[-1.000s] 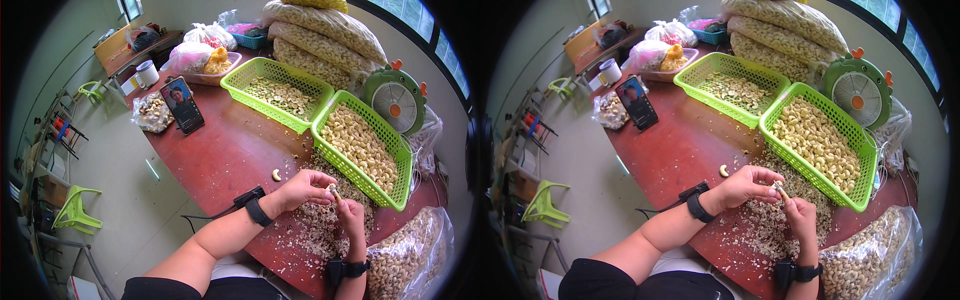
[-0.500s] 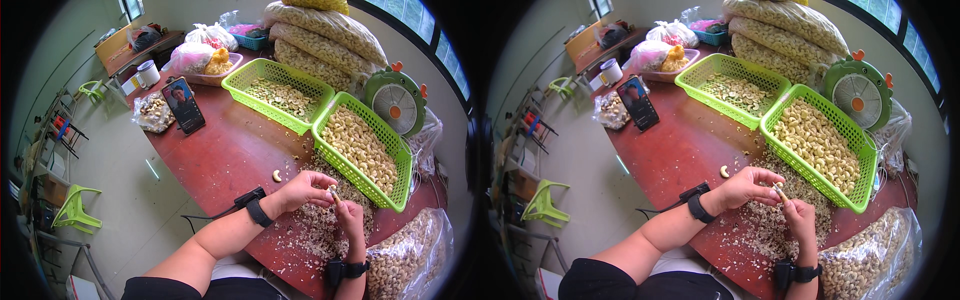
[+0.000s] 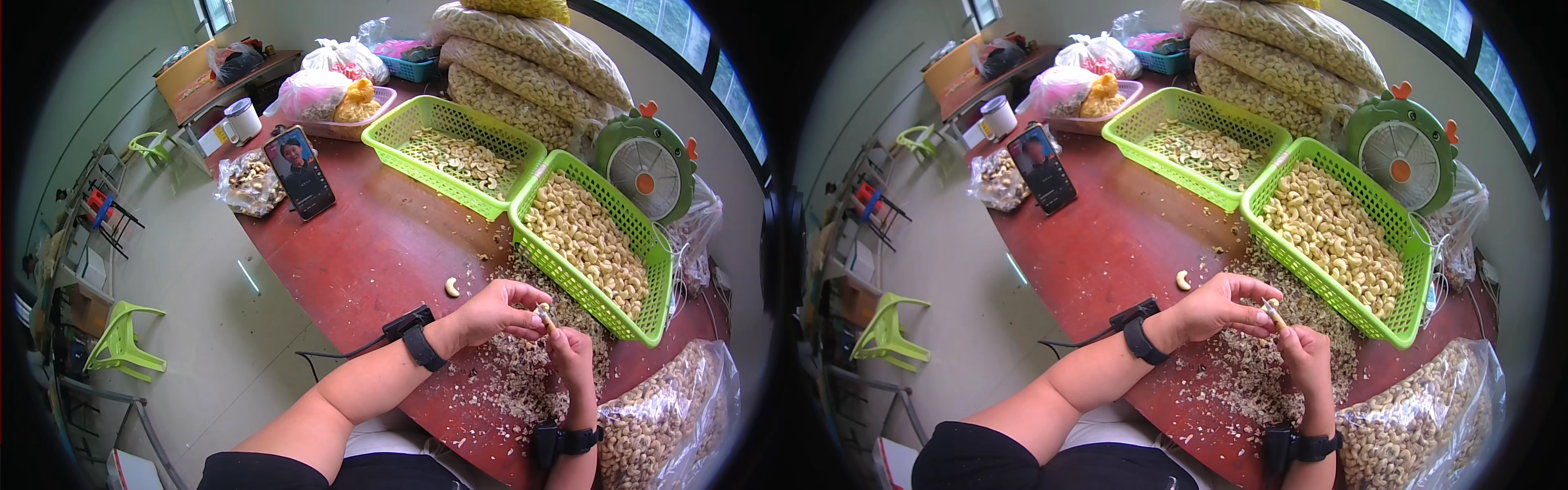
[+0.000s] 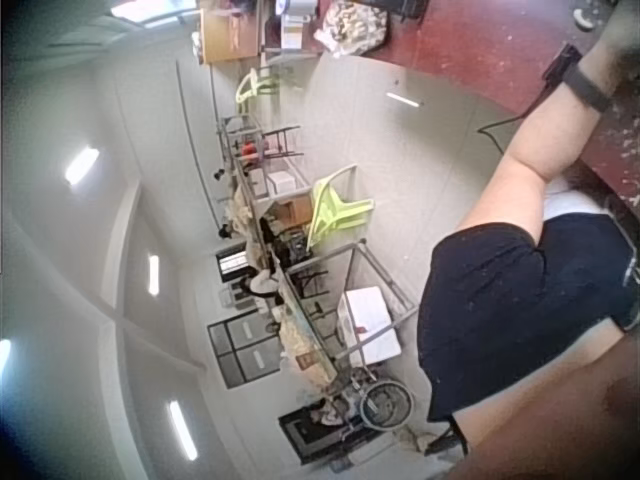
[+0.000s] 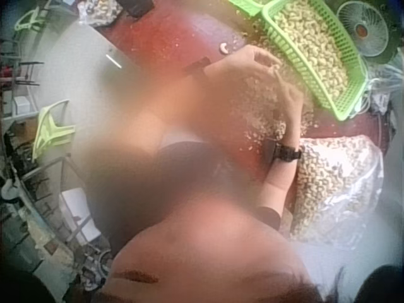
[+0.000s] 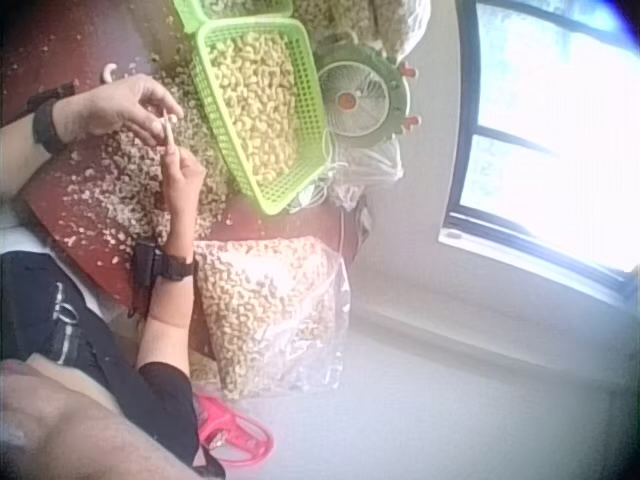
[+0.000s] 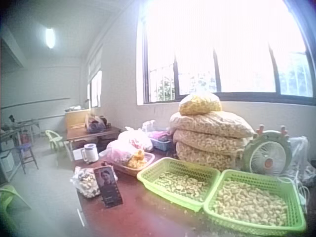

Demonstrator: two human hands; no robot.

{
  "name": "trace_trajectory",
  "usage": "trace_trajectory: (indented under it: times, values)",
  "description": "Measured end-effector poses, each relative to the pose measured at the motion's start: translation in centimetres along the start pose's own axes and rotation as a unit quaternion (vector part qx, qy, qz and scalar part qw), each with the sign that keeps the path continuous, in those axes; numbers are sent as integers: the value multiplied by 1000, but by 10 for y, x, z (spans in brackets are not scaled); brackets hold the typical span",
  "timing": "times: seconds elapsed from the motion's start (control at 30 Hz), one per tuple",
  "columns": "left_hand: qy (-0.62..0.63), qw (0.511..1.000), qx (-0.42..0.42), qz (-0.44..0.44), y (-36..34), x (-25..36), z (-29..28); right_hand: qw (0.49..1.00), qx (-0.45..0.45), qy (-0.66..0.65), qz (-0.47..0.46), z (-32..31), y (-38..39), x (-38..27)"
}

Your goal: Peeling and cleaning cashew nuts with a small knife.

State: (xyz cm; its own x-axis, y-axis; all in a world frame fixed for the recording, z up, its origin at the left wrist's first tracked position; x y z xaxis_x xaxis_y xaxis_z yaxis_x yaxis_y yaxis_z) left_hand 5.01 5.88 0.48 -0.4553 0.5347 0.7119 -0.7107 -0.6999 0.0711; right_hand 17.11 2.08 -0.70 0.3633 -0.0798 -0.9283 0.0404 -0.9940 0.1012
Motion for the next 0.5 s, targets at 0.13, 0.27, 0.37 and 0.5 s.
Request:
trace_trajectory:
  times: [0.13,0.27,0.37,0.5]
  values:
    - [14,1000,-16,-2,-5,-3,6,1000,13,20,-4,-8,4,-1]
    - [-12,1000,-18,3,-8,-1,9,999,20,27,3,-12,3,2]
    - [-40,999,15,7,0,5,1,998,4,55,0,-2,-2,-6]
    - [-79,997,14,13,-5,3,3,998,9,64,11,-8,0,-4]
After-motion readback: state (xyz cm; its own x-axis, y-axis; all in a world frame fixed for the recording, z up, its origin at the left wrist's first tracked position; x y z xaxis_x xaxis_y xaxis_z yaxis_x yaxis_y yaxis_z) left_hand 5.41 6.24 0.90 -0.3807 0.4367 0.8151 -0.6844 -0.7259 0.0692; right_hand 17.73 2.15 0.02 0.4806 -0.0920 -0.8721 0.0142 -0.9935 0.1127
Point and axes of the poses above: each hand's wrist, its own y-axis away from the middle knuckle, its own z-axis out of the palm, x = y × z, the point moved 9 cm from there along -y, towards the middle knuckle, and after that the axes turned 7 degrees about y, right-handed, at the moved point
